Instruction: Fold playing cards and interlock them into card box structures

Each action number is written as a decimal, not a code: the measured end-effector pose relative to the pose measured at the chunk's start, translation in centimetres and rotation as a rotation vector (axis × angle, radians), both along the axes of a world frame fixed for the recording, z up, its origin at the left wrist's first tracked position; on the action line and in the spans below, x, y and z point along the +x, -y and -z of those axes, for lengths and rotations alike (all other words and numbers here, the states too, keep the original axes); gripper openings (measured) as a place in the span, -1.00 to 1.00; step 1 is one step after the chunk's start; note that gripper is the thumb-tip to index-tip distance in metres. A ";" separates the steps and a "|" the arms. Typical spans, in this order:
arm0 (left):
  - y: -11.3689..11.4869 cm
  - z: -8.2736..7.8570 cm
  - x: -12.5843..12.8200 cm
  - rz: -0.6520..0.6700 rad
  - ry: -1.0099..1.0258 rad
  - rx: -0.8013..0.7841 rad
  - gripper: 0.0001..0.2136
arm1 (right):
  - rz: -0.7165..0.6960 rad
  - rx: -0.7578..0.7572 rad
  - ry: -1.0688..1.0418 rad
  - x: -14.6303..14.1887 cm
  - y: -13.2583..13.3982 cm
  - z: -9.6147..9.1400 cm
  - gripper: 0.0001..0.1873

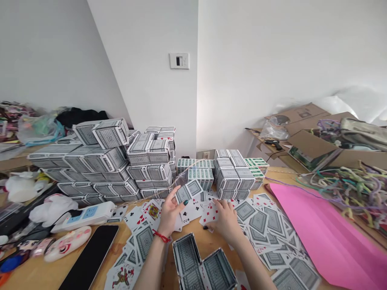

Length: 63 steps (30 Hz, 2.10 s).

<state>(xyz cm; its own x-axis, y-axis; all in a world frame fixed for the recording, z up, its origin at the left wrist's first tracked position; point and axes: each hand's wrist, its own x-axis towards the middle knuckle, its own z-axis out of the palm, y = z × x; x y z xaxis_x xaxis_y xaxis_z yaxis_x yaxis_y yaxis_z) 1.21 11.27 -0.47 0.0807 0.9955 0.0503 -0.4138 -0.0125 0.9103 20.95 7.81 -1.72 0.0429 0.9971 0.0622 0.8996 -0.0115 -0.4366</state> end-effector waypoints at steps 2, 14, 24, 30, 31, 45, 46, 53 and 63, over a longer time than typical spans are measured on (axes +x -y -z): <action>-0.1 0.2 0.1 0.016 0.006 0.000 -0.29 | 0.028 -0.003 -0.022 0.2 -0.2 0.1 -0.27; 0.7 0.3 1.9 0.201 0.018 -0.064 -0.40 | -0.233 -0.009 -0.329 -1.1 0.1 0.2 -0.73; 0.6 1.0 1.9 0.341 -0.088 -0.048 -0.41 | -0.169 -0.091 -0.198 -2.0 0.4 0.4 -0.60; 0.6 0.6 1.8 0.187 0.075 -0.083 -0.42 | -0.236 -0.073 -0.233 -1.9 0.6 -0.1 -0.75; 0.6 0.5 1.7 0.142 0.111 -0.079 -0.42 | -0.265 -0.056 -0.241 -1.9 0.7 -0.2 -0.75; 0.2 0.3 1.0 -0.043 0.039 -0.025 -0.37 | -0.281 -0.107 -0.361 -1.8 1.1 -0.7 -0.74; 0.2 0.3 1.0 -0.075 -0.010 -0.002 -0.37 | -0.277 -0.124 -0.460 -1.6 1.2 -0.7 -0.75; 0.4 1.0 1.4 -0.125 -0.355 0.141 -0.55 | -0.140 -0.290 -1.325 0.4 0.5 0.3 -0.74; 0.2 0.9 1.1 -0.223 -0.596 0.326 -0.88 | 0.005 -0.020 -1.635 -1.0 0.3 -0.1 -0.63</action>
